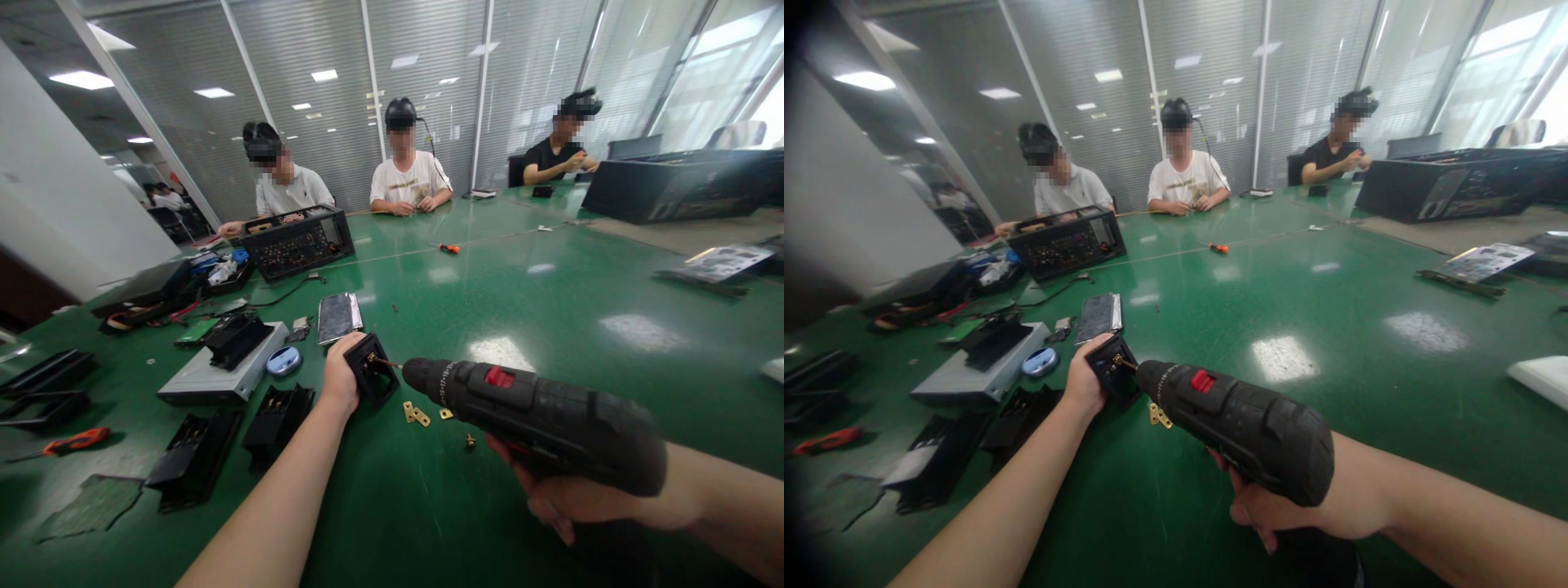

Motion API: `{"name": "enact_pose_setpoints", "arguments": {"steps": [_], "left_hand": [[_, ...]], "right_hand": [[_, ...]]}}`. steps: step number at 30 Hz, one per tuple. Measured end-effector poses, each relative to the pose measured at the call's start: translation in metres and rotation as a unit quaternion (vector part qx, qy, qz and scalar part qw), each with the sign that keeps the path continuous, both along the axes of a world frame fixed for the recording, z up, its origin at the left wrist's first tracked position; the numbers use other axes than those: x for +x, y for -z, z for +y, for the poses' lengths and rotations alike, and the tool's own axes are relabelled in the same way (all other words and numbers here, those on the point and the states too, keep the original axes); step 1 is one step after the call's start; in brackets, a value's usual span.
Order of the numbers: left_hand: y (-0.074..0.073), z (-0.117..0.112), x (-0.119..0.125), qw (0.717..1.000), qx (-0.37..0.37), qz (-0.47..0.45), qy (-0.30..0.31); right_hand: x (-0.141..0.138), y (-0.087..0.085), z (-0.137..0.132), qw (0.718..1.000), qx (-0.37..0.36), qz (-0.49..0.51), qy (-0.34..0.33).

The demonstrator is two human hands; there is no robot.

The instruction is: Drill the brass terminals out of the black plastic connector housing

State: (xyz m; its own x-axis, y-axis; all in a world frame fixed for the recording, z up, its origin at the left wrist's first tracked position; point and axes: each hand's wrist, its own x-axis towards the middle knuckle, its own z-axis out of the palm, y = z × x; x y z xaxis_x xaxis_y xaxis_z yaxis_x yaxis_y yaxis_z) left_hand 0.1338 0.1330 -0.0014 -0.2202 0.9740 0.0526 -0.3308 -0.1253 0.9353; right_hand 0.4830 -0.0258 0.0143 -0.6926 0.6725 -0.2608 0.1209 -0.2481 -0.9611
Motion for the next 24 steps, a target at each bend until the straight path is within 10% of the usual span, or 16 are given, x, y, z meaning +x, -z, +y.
{"name": "enact_pose_setpoints", "arguments": {"steps": [24], "left_hand": [[-0.0020, -0.0008, -0.0020, 1.000, -0.002, -0.001, 0.011]], "right_hand": [[0.0000, 0.0049, -0.0018, 0.999, -0.026, 0.020, 0.006]]}}
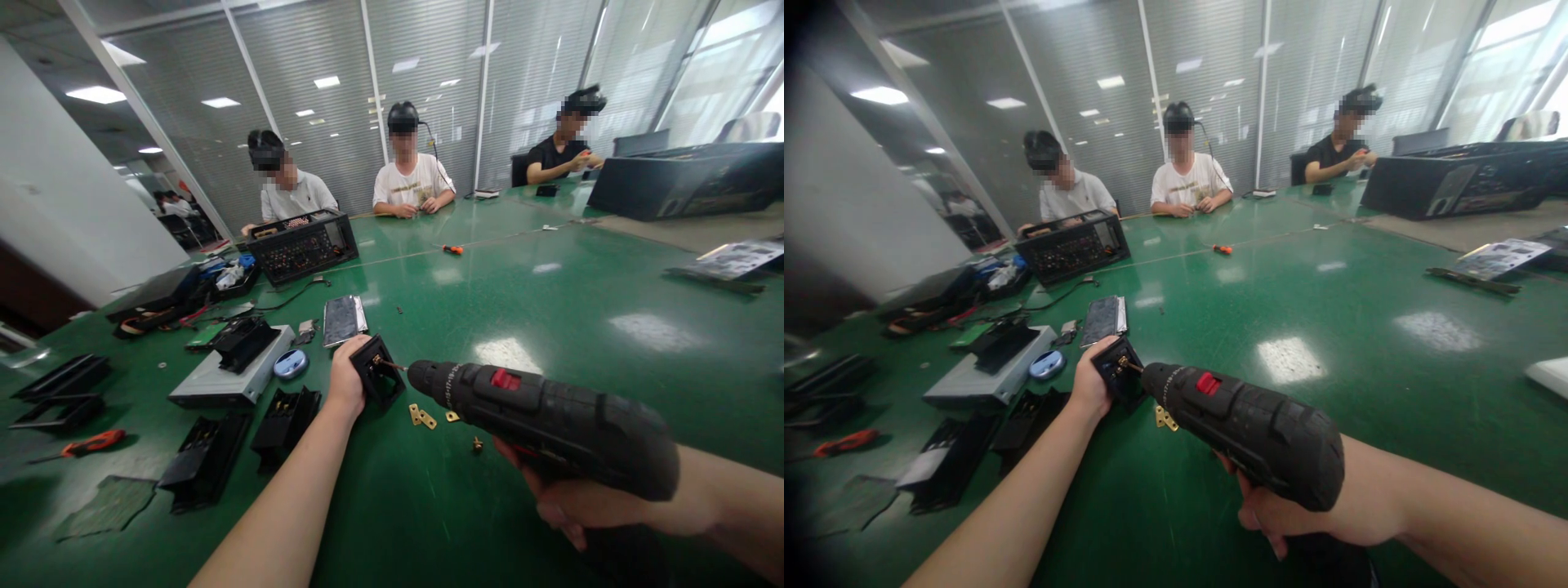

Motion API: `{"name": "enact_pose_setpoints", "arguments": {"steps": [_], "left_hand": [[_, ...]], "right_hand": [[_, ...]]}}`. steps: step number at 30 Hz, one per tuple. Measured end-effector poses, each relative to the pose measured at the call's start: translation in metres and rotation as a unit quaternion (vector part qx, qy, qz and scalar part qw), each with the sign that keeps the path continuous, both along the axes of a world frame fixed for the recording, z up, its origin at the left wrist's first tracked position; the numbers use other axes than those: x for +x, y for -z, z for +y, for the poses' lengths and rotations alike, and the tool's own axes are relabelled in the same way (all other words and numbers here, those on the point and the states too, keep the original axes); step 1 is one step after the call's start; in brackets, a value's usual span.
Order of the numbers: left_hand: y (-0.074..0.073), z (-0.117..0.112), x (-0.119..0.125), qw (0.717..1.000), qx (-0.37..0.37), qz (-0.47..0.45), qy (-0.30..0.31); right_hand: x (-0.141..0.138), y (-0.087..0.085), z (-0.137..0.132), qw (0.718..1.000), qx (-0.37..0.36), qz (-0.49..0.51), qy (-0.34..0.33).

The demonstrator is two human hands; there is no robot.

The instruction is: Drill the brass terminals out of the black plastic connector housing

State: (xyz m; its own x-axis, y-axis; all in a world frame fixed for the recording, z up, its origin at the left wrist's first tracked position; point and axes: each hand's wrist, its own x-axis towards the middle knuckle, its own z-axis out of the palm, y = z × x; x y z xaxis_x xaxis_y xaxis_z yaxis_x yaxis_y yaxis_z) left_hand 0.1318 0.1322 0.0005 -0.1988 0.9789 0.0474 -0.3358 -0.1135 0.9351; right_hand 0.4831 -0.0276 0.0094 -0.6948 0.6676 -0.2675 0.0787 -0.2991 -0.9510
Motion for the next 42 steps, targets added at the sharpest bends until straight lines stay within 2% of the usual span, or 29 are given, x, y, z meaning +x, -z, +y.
{"name": "enact_pose_setpoints", "arguments": {"steps": [4, 8, 13, 21, 26, 36, 42], "left_hand": [[0.001, 0.000, -0.001, 1.000, -0.004, 0.007, 0.013], [0.002, 0.001, -0.001, 1.000, -0.006, -0.005, -0.009], [0.000, 0.000, 0.001, 1.000, -0.010, -0.011, -0.014], [0.001, 0.001, 0.000, 1.000, -0.007, -0.003, -0.016], [0.003, 0.002, -0.002, 1.000, -0.007, -0.001, -0.011], [0.000, 0.001, 0.001, 1.000, 0.010, 0.004, -0.006], [0.000, 0.002, 0.002, 1.000, 0.002, -0.006, -0.016]], "right_hand": [[0.004, 0.004, -0.001, 1.000, 0.022, -0.017, 0.007], [0.000, 0.005, 0.002, 1.000, -0.007, -0.005, -0.024], [-0.005, -0.002, 0.003, 0.999, -0.027, -0.030, -0.016], [-0.002, 0.010, 0.002, 1.000, -0.021, 0.017, -0.016], [-0.005, 0.000, 0.002, 1.000, -0.019, 0.010, -0.014], [-0.007, -0.006, 0.002, 1.000, 0.003, -0.018, -0.022], [-0.012, -0.017, 0.000, 1.000, -0.019, -0.024, 0.001]]}}
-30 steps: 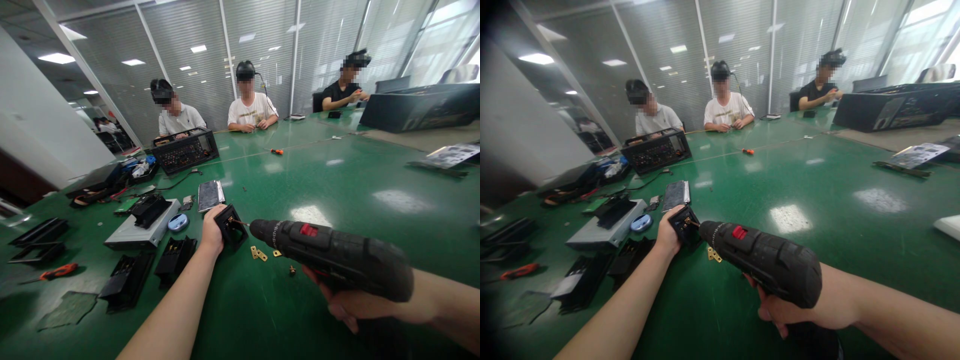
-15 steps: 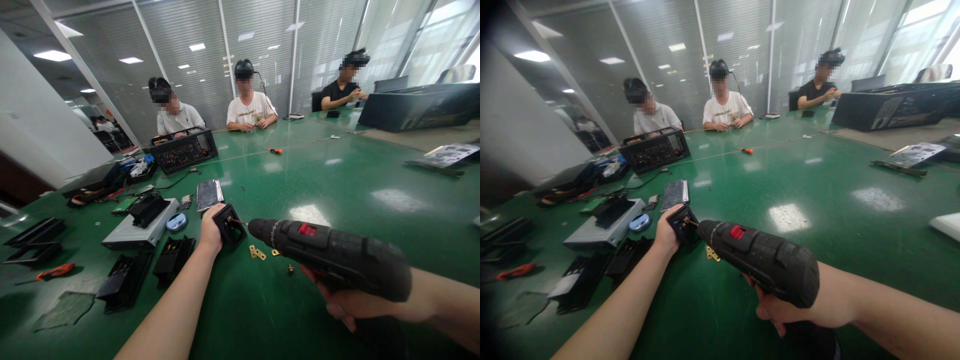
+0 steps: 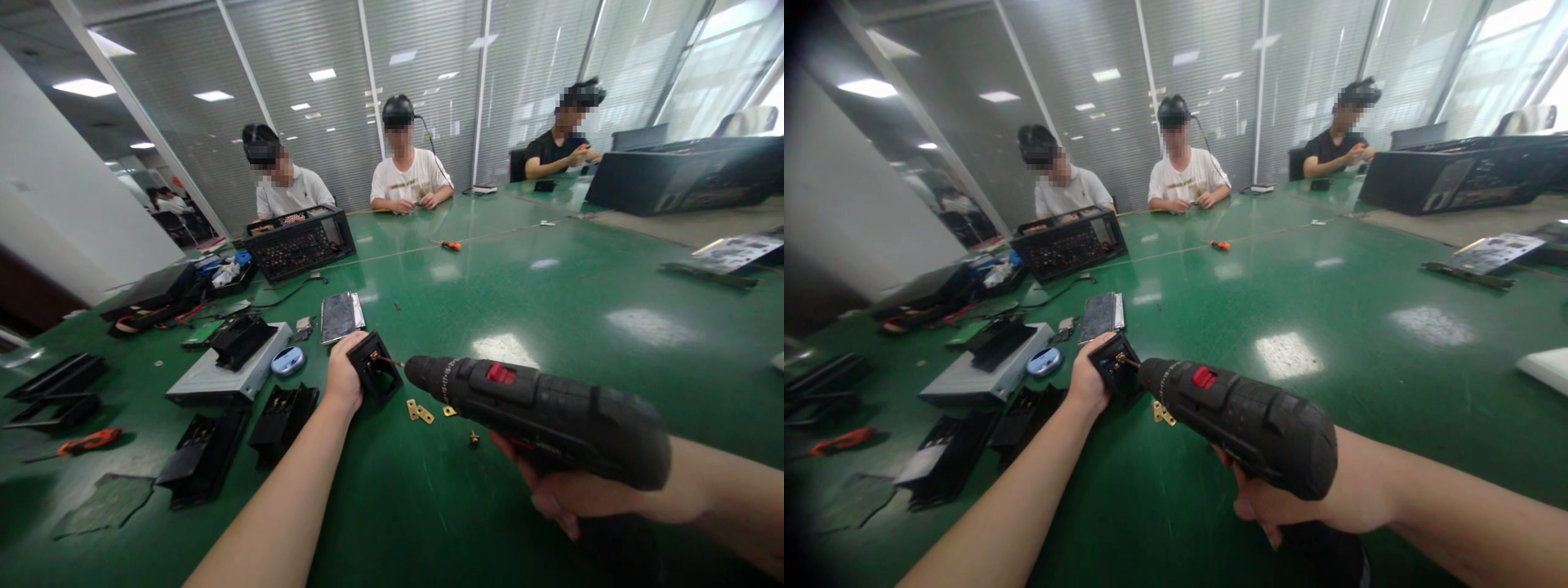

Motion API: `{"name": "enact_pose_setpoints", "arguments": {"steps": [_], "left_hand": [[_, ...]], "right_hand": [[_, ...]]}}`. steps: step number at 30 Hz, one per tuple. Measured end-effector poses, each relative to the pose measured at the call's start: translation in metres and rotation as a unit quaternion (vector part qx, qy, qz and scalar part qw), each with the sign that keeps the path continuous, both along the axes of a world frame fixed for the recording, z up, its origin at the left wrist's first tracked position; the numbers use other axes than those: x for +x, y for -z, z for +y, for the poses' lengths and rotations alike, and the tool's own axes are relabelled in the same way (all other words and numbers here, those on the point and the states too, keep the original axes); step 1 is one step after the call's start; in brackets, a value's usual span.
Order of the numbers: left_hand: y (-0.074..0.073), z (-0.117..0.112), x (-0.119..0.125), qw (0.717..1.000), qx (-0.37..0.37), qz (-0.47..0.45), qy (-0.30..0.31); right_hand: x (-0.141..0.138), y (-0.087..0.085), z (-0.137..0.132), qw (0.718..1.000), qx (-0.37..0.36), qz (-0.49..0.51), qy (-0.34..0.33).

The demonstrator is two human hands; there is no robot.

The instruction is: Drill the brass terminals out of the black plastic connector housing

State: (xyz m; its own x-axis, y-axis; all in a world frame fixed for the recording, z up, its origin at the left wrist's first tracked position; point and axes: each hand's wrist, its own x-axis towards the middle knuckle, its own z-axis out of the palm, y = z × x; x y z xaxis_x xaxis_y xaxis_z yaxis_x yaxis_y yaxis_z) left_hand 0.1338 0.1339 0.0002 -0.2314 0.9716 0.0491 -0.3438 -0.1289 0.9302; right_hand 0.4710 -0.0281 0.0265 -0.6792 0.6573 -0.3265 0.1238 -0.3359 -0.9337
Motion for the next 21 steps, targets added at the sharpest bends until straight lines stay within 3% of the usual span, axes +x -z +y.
{"name": "enact_pose_setpoints", "arguments": {"steps": [5, 10, 15, 21], "left_hand": [[0.0014, 0.0004, -0.0017, 1.000, -0.002, -0.002, 0.007], [0.0031, 0.0012, -0.0049, 1.000, -0.011, 0.003, 0.021], [0.0031, 0.0009, -0.0046, 1.000, -0.012, 0.002, 0.022], [0.0030, -0.0001, -0.0025, 1.000, -0.018, -0.004, 0.010]], "right_hand": [[0.0067, -0.0021, -0.0025, 1.000, 0.011, 0.012, 0.026], [0.0054, 0.0009, 0.0019, 1.000, 0.009, 0.020, -0.012], [-0.0004, -0.0041, 0.0014, 1.000, -0.005, 0.011, 0.002], [0.0006, 0.0023, 0.0006, 1.000, -0.011, 0.025, 0.007]]}}
